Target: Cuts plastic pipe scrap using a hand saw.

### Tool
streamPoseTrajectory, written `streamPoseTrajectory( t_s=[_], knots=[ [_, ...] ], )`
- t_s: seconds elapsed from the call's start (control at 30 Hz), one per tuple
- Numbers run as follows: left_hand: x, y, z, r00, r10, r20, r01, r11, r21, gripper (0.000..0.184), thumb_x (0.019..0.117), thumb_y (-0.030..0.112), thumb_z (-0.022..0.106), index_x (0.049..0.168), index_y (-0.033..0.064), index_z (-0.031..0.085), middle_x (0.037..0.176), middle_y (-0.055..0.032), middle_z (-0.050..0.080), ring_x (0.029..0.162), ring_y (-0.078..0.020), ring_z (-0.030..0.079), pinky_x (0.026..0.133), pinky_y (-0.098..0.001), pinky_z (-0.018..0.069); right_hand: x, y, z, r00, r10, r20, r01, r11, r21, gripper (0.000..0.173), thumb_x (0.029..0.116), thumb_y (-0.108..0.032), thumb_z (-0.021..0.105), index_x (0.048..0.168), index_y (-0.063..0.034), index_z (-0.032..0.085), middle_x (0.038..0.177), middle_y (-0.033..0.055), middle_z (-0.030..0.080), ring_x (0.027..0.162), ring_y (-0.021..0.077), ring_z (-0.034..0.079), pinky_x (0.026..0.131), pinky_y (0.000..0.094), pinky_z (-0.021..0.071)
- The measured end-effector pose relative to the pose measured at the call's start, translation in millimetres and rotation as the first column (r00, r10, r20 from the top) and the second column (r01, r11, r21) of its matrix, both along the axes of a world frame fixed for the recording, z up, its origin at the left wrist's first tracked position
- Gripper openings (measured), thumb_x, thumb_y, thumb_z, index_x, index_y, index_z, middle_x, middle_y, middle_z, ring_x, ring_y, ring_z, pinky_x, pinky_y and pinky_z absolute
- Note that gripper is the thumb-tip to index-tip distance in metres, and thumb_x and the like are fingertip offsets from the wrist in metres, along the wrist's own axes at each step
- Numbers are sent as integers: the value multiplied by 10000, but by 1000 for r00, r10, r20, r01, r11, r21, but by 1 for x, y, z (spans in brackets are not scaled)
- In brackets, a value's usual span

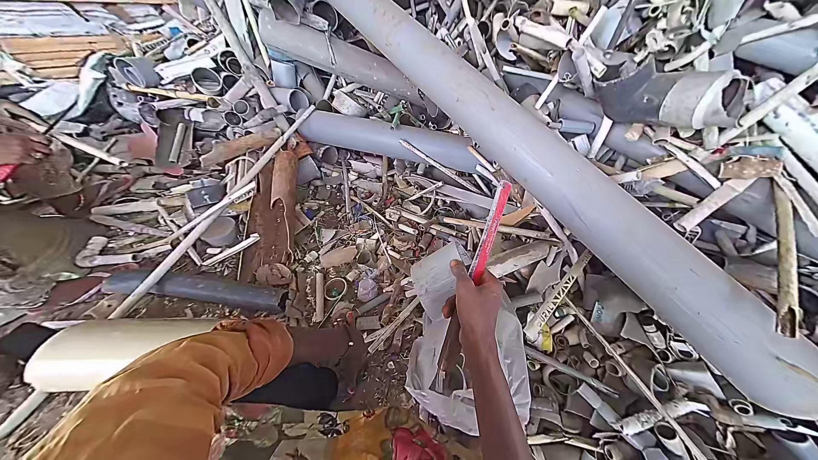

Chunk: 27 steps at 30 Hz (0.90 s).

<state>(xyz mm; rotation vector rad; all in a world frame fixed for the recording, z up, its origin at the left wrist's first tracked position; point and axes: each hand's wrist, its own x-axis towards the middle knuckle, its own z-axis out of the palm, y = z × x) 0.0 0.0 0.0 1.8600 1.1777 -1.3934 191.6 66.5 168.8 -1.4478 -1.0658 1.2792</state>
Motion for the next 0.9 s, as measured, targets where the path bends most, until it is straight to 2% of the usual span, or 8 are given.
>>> streamPoseTrajectory(
  t_s=[0.07,0.17,0.27,0.4,0.5,0.63,0.73,0.9],
  knots=[
    [-4,-13,25,942,310,128,-334,904,268,478,1062,345,501,1305,-56,591,1349,-259,581,1284,-411,537,1085,-593,374,-2,-4,0,1000,1,5,-1,1000,4,208,998,-151,684,891,8,604,534,52,532,316,122,477,326,284,468],
    [-61,14,61,822,293,489,-522,731,440,431,1019,340,603,1232,-33,637,1241,-282,624,1145,-471,611,945,-662,472,-4,-13,5,1000,8,12,-9,999,43,227,1003,-175,678,894,5,593,526,39,522,319,117,475,327,288,468],
    [-107,-22,140,731,257,633,-671,439,598,410,900,-26,628,1304,42,628,1434,-227,505,1234,-455,556,961,-630,478,-9,-26,6,1000,8,15,-9,998,65,211,1004,-171,672,908,-10,577,525,8,504,313,92,466,322,270,466],
    [-184,-101,214,878,156,452,-462,33,886,545,819,-103,695,1310,129,653,1643,-137,299,1454,-483,315,1076,-597,433,-17,-31,3,1000,13,-12,-11,994,108,184,994,-139,668,900,-25,558,509,-23,478,293,71,445,298,255,457],
    [-222,-166,277,891,319,322,-262,-219,940,777,775,-84,776,1461,207,554,1673,-109,255,1476,-521,252,1036,-668,410,-22,-32,-1,997,50,-58,-42,990,133,149,1010,-128,638,935,-43,541,527,-38,488,296,62,449,306,246,471],
    [-253,-239,314,793,548,267,-94,-323,942,933,832,-76,692,1598,306,321,1700,-185,91,1510,-569,6,1059,-855,63,-25,-29,-5,997,31,-68,-22,992,126,158,1018,-149,622,991,-52,501,540,-42,492,303,61,463,320,240,484],
    [-250,-276,320,671,656,345,-164,-322,932,1000,858,-74,672,1639,312,182,1712,-158,-8,1509,-560,-82,1036,-878,34,-23,-25,-10,999,0,-46,6,992,126,182,1033,-182,610,1002,-47,491,533,-37,492,308,63,471,330,241,491],
    [-286,-325,287,734,579,354,-115,-407,906,1114,744,70,824,1632,347,212,1722,-100,0,1521,-540,-59,1046,-876,36,-24,-24,-21,1000,12,-4,-11,996,90,204,1028,-192,599,1059,-28,483,598,-8,511,344,70,497,360,257,513]
  ],
)
